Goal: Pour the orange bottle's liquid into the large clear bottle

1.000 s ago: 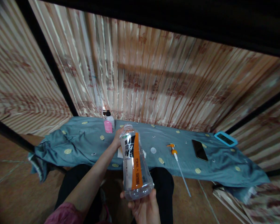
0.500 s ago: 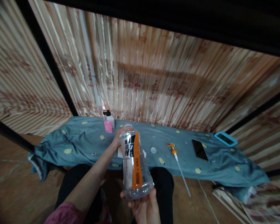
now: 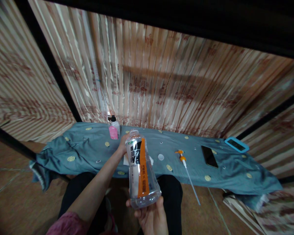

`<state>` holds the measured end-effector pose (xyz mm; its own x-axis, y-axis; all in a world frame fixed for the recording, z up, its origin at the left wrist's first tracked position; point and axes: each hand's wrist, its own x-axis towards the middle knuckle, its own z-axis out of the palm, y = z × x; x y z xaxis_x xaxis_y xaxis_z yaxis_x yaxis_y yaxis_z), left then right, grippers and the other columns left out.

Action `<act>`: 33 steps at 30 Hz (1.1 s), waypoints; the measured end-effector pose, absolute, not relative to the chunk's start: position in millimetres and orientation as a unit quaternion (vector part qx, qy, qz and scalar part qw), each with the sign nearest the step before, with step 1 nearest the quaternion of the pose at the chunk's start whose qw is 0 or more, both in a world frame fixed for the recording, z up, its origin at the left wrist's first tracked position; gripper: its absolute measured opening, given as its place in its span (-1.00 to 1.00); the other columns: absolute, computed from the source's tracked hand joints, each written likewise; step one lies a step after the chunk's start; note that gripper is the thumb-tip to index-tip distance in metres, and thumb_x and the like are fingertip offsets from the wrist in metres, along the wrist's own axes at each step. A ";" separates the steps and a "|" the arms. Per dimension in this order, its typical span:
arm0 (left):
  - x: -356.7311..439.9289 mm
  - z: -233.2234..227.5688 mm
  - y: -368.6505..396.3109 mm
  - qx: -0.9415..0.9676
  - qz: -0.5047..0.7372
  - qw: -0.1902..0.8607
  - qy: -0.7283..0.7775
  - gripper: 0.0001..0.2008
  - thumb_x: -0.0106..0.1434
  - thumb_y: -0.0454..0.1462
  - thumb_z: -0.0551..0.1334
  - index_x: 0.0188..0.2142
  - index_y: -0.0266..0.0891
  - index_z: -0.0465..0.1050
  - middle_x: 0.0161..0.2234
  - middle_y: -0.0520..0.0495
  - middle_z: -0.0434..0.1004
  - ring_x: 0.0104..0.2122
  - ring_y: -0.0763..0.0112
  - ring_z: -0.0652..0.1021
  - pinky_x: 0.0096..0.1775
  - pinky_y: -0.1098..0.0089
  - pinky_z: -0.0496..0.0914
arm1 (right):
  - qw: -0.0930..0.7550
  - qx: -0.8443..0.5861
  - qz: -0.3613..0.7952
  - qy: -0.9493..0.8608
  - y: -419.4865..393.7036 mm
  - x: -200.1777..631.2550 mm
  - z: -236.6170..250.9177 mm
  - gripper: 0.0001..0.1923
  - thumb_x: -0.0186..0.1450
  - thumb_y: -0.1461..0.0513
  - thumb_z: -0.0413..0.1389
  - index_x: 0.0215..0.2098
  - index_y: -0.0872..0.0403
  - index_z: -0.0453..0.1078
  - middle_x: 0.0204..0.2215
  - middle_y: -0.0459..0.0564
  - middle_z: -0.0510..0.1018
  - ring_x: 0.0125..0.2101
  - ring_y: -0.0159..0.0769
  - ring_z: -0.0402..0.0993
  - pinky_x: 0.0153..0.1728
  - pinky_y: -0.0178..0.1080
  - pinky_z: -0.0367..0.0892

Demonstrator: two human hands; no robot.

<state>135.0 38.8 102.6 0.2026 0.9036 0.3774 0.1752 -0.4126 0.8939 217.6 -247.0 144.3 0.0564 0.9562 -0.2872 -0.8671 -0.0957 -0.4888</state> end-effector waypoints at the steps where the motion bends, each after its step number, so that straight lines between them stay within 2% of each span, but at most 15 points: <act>1: 134.9 102.7 39.0 0.682 0.492 0.369 0.396 -0.90 0.14 -0.24 0.31 -0.39 -0.22 0.57 -0.38 -0.08 0.68 -0.34 0.26 0.59 -0.24 0.38 0.52 | 0.667 -0.287 0.683 -0.080 -247.1 217.6 144.0 -0.43 -0.01 -0.17 0.53 -0.19 0.01 0.76 -0.18 0.23 0.83 -0.31 -0.09 0.83 -0.46 -0.45 0.59; 6: 135.2 102.3 38.9 0.682 0.493 0.367 0.397 -0.87 0.15 -0.21 0.31 -0.36 -0.22 0.58 -0.36 -0.08 0.69 -0.33 0.26 0.60 -0.22 0.36 0.53 | 0.670 -0.287 0.680 -0.085 -247.5 217.5 142.3 -0.43 0.00 -0.18 0.52 -0.19 0.01 0.75 -0.18 0.19 0.83 -0.32 -0.12 0.82 -0.47 -0.46 0.57; 13: 135.8 101.6 37.3 0.677 0.491 0.370 0.406 -0.88 0.18 -0.24 0.29 -0.37 -0.24 0.58 -0.40 -0.07 0.68 -0.35 0.27 0.59 -0.27 0.39 0.52 | 0.670 -0.287 0.680 -0.080 -247.0 217.2 142.1 -0.41 -0.01 -0.18 0.53 -0.20 0.06 0.76 -0.20 0.25 0.83 -0.32 -0.07 0.83 -0.48 -0.46 0.57; 23: 135.8 100.5 38.2 0.676 0.487 0.381 0.401 -0.85 0.15 -0.23 0.30 -0.31 -0.23 0.60 -0.32 -0.13 0.71 -0.29 0.20 0.63 -0.22 0.35 0.52 | 0.670 -0.290 0.678 -0.088 -247.6 217.1 145.8 -0.41 0.01 -0.18 0.52 -0.18 0.04 0.76 -0.18 0.28 0.82 -0.32 -0.06 0.83 -0.49 -0.48 0.56; 33: 135.2 99.3 40.7 0.683 0.488 0.371 0.398 -0.82 0.13 -0.21 0.32 -0.33 -0.28 0.62 -0.32 -0.15 0.72 -0.29 0.20 0.63 -0.24 0.37 0.51 | 0.663 -0.294 0.682 -0.094 -247.2 218.1 144.9 -0.43 -0.02 -0.20 0.52 -0.21 0.00 0.77 -0.20 0.22 0.83 -0.32 -0.07 0.83 -0.48 -0.48 0.56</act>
<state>135.2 40.7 99.3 0.2069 0.9049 0.3718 0.1808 -0.4089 0.8945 218.1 -247.2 144.9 0.0521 0.9598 -0.2759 -0.8489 -0.1029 -0.5185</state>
